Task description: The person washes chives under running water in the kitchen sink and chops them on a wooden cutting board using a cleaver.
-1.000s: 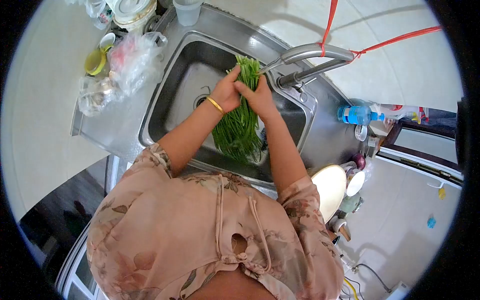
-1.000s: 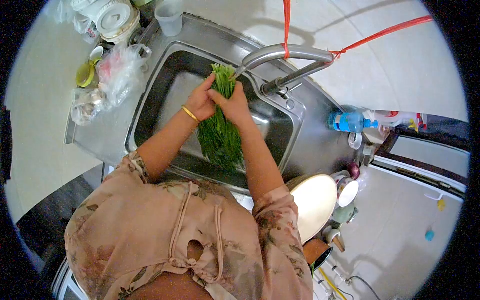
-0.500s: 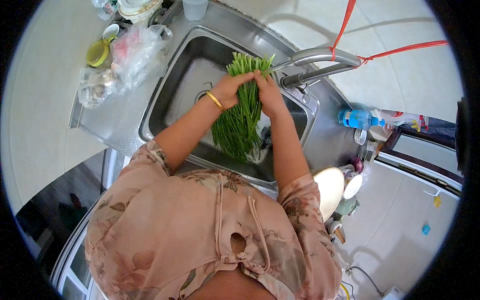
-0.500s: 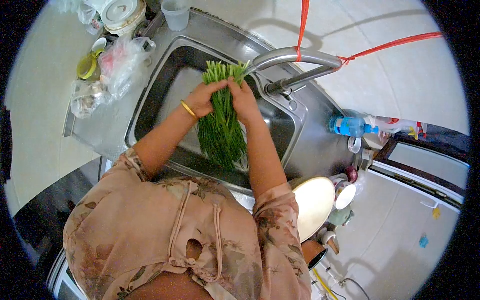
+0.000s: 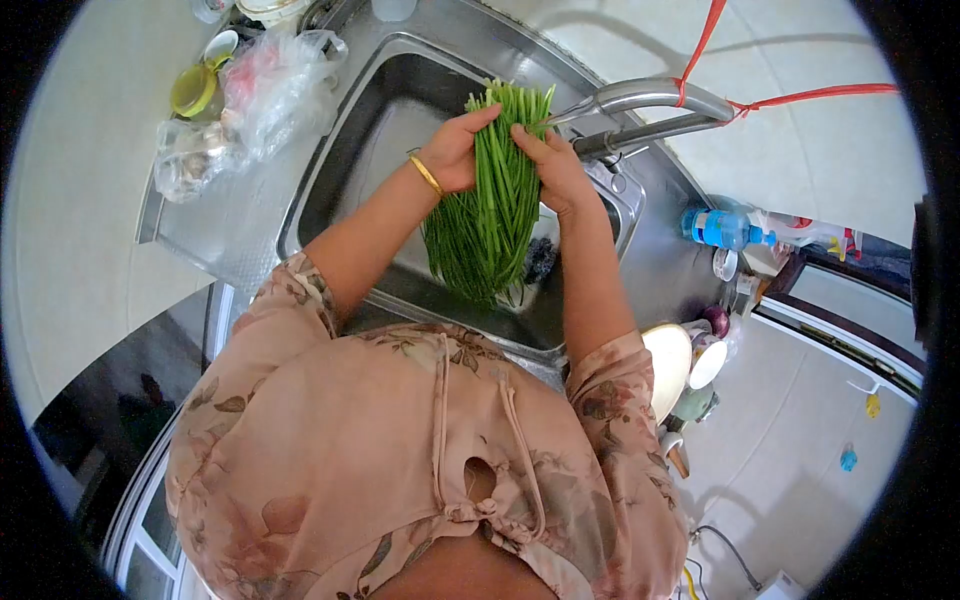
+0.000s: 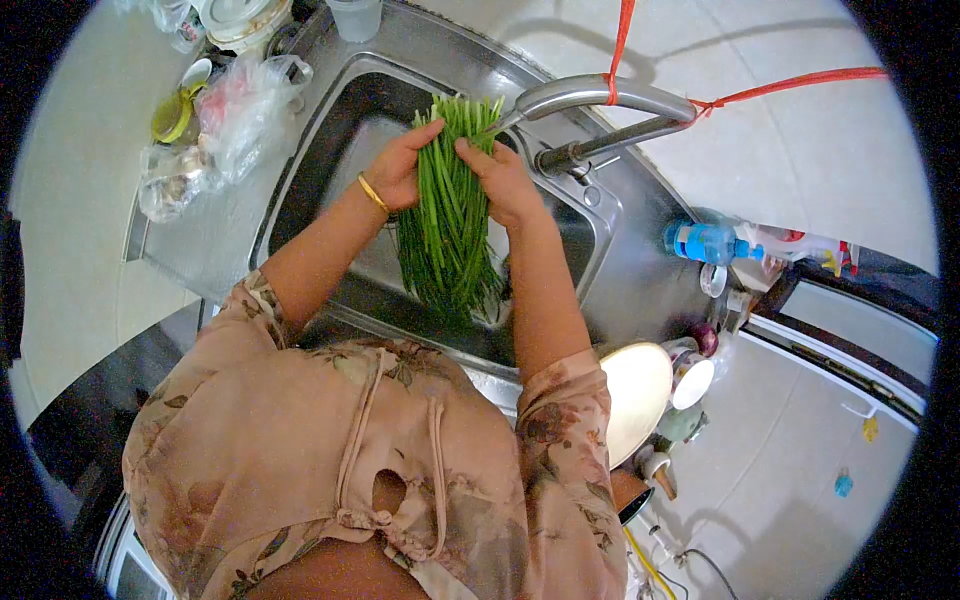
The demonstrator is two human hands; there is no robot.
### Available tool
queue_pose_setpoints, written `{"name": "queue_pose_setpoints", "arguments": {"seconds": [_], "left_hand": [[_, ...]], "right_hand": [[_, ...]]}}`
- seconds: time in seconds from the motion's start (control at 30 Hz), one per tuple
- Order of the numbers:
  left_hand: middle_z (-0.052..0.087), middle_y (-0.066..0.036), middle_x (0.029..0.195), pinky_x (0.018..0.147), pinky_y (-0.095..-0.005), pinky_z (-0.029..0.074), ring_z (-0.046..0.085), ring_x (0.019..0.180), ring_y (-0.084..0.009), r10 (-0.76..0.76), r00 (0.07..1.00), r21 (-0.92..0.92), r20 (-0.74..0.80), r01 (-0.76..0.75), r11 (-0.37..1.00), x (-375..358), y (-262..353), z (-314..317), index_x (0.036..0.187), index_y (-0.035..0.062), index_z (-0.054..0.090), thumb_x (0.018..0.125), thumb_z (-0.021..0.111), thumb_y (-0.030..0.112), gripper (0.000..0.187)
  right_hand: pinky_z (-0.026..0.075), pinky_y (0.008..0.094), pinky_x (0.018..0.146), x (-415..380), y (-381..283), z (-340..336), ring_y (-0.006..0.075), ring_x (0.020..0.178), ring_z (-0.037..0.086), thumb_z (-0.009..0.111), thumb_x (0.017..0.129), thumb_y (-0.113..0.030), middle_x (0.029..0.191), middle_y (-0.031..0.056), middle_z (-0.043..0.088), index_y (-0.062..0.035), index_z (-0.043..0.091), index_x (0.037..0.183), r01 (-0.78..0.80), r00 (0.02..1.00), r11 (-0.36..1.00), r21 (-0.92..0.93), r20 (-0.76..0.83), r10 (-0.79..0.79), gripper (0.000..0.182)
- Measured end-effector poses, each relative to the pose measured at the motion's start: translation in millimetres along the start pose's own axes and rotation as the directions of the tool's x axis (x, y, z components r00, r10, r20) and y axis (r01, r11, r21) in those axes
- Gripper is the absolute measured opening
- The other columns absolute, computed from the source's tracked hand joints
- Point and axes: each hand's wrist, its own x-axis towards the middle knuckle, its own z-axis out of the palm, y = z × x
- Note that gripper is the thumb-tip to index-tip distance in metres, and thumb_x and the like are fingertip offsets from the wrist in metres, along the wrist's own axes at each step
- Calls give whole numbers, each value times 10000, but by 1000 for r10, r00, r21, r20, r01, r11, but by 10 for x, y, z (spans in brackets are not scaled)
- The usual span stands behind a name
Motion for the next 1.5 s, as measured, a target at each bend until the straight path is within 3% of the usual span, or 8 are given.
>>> {"name": "queue_pose_setpoints", "arguments": {"seconds": [0.37,0.47,0.57,0.67,0.87,1.0,1.37,1.5], "left_hand": [[615,-57,924,767,-319,495,597,825,-160,118,989,194,-84,-100,976,144,-136,-20,999,75,564,818,577,349,329],[612,-39,892,746,-311,497,596,802,-153,125,985,118,-121,-111,987,130,-162,104,951,88,575,803,600,281,244],[609,-32,878,724,-295,496,594,790,-149,161,981,146,-106,-145,979,149,-161,11,935,97,579,791,613,216,190],[605,-26,865,692,-294,493,588,771,-148,175,977,330,-120,-127,935,163,-106,40,917,99,581,785,618,172,155],[604,-27,811,666,-293,491,593,735,-153,349,912,350,-213,-262,899,245,84,141,962,86,550,813,580,175,176],[605,-42,837,662,-311,491,585,735,-169,370,911,378,-179,-284,881,299,122,97,977,61,545,826,571,164,185],[608,-107,858,844,-390,452,587,915,-274,69,997,328,-38,-53,943,313,-226,148,841,35,570,802,593,166,139],[570,-33,682,672,-335,486,597,724,-202,273,929,571,-250,-87,817,200,-341,254,819,56,572,787,632,187,147]], "right_hand": [[409,353,832,-74,-110,233,222,949,531,477,872,-387,1004,117,576,16,524,1083,103,988,950,-295,-78,-132,457],[356,430,865,262,87,-32,327,965,492,451,847,-465,1005,174,556,-12,540,1073,232,881,338,-912,50,-470,513],[338,490,833,131,-23,66,393,911,472,449,818,-504,995,213,530,-32,551,1062,166,657,-259,-951,303,-691,541],[357,481,791,58,-173,141,381,867,475,476,809,-495,965,209,525,-19,545,1053,-80,671,-239,-968,125,-731,540],[395,394,797,117,269,20,369,916,516,562,792,-438,948,234,564,6,532,982,320,834,849,-420,-301,-462,484],[421,382,732,-164,233,89,331,819,574,536,813,-426,872,215,601,31,540,977,112,930,634,-766,-145,-338,485],[391,285,832,-328,543,-562,168,951,511,484,858,-424,1064,108,559,47,473,1172,-78,996,907,-414,-64,56,567],[353,315,902,-474,517,-327,190,1058,471,586,784,-413,1136,141,528,56,425,1220,222,972,939,-264,-14,-234,660]]}}
